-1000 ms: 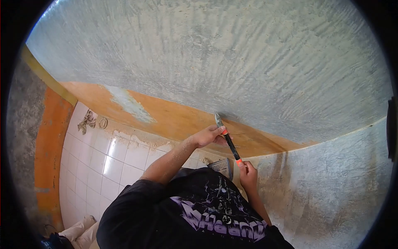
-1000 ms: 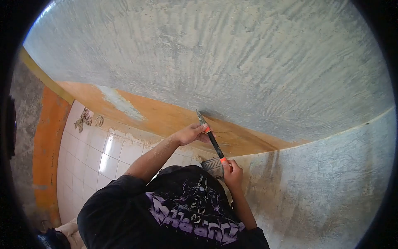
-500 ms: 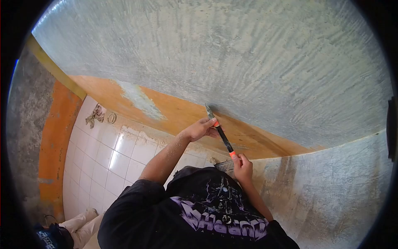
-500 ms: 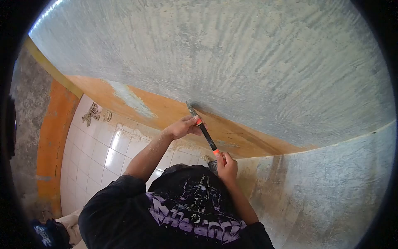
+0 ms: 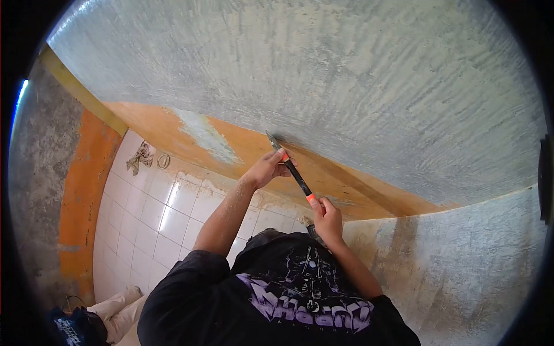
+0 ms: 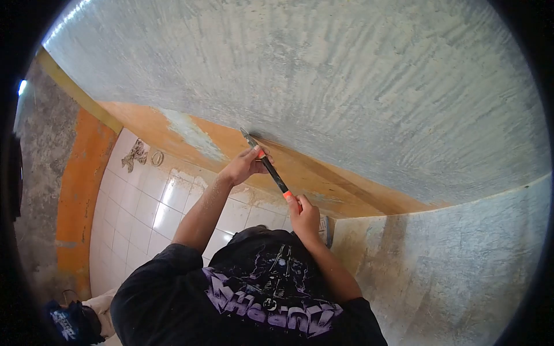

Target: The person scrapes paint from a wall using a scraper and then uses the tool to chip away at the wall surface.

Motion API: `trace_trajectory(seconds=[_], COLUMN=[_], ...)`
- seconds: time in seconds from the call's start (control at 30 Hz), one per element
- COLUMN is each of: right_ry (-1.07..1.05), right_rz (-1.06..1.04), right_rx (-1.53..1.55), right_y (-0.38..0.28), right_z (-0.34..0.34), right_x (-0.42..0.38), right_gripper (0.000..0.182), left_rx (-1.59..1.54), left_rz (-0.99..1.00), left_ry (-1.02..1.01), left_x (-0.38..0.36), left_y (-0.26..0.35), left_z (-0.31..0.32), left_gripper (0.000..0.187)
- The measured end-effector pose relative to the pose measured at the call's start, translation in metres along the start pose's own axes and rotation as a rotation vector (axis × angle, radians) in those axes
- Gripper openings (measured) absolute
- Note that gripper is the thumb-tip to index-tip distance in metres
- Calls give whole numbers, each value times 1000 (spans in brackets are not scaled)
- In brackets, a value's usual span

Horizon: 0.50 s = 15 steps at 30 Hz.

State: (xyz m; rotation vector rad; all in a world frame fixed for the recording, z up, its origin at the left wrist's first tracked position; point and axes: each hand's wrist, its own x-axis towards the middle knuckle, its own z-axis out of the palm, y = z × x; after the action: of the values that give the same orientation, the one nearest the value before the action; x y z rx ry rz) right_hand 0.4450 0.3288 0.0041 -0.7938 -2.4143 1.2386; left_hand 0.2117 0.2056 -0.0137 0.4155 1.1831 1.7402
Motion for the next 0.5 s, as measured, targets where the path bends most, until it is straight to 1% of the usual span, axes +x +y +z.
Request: trace_trajectory(seconds=[0.1, 0.2, 0.3, 0.4, 0.5], right_ry=[28, -19, -19, 21, 12], right_rz=[-51, -27, -32, -57, -28], right_rx=[-12, -15, 14, 15, 6], right_y=[-5, -15, -16, -18, -24], right_z=[22, 39, 58, 78, 86], right_x=[9, 16, 15, 13, 11], right_gripper=[37, 37, 38, 38, 38], left_rx=[-26, -2, 109, 114, 111], left_rz=[21, 27, -28, 1, -3], left_ry=[9, 91, 118, 102, 94], left_x=[-4, -12, -19, -20, -23], left_y=[6, 15, 28, 28, 31], left_z=[-21, -33, -42, -59, -69], left_gripper=[40, 40, 40, 41, 41])
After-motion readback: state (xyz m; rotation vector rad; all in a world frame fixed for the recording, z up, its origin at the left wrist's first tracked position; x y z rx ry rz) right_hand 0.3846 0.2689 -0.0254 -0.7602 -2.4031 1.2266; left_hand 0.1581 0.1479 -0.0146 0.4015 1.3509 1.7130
